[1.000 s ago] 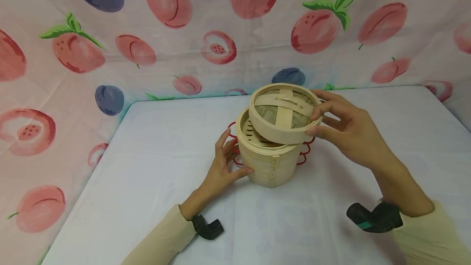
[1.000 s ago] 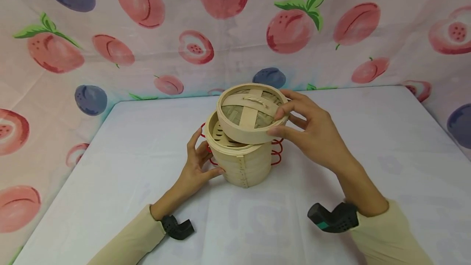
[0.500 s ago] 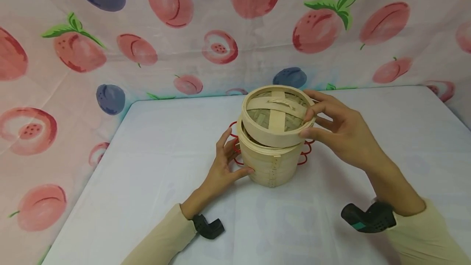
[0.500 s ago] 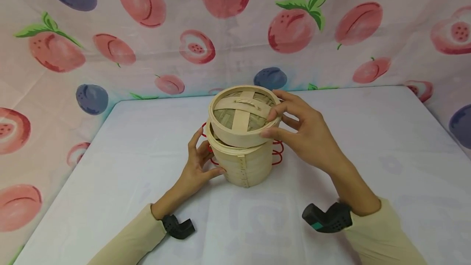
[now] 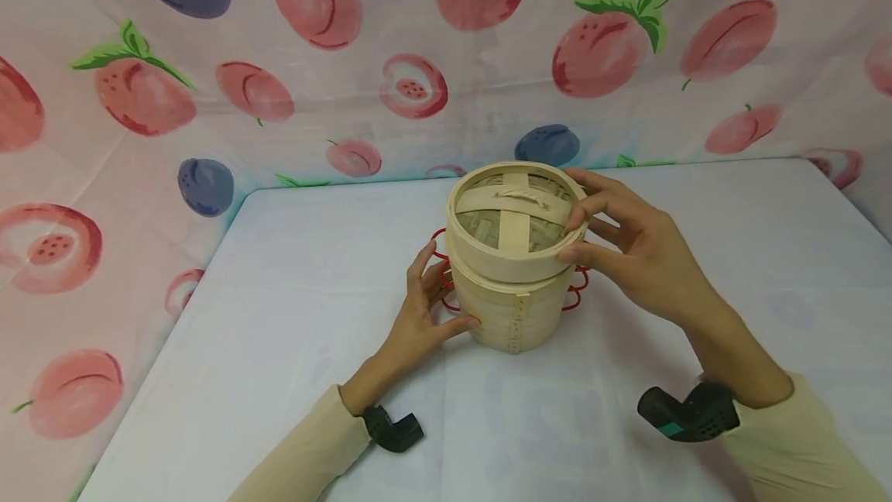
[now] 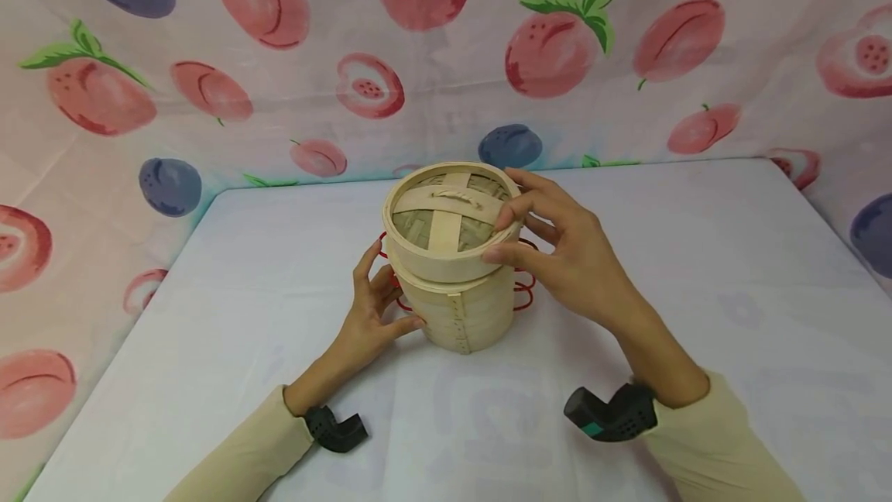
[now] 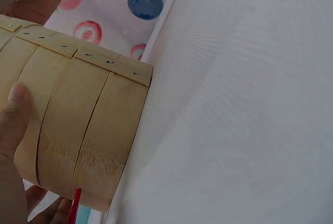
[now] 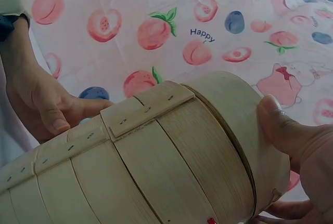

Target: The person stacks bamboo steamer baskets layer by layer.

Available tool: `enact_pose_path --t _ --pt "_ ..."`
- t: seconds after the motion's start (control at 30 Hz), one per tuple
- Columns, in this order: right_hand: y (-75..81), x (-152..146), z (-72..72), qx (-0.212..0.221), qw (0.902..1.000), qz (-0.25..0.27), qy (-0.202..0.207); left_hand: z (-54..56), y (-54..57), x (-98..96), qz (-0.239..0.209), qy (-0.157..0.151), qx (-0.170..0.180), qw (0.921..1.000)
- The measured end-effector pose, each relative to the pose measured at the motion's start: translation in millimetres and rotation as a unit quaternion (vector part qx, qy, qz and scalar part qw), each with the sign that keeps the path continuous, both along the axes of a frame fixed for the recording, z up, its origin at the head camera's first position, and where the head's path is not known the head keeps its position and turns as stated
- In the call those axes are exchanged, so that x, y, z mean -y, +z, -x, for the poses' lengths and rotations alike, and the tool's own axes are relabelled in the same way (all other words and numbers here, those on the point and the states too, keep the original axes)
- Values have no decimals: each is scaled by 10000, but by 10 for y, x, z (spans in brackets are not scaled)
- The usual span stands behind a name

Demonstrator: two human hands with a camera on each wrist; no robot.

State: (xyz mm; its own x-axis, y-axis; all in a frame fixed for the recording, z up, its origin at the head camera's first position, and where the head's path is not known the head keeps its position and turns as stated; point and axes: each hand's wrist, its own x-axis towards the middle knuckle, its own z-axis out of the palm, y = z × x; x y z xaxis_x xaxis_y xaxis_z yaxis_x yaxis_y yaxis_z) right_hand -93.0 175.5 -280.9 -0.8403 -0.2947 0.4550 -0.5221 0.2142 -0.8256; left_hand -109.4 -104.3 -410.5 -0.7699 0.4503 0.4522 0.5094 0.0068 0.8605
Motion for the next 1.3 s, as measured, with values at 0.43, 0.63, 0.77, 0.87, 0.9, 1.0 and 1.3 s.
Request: enact_pose_path --t 0.43,0.63,0.77,0.87,0.9,1.0,1.3 --pt "-35 40 -5 -14 10000 -54 24 7 -43 13 44 47 126 9999" --pt "-40 44 -6 -45 9999 -35 119 0 -17 11 60 42 101 9999" --pt "-41 39 -7 -73 9998 -33 175 -1 -14 12 77 49 128 9999" --pt "-39 34 -5 -76 9997 -14 226 0 -24 13 96 80 179 9998" --pt "-39 33 -5 -74 9997 -1 246 -1 -25 12 103 94 191 9997" --pt "-38 30 -4 -55 9994 70 320 1 -32 10 102 113 194 9997" --pt "-41 10 -6 -11 9988 136 479 -2 -37 15 138 144 196 9996"
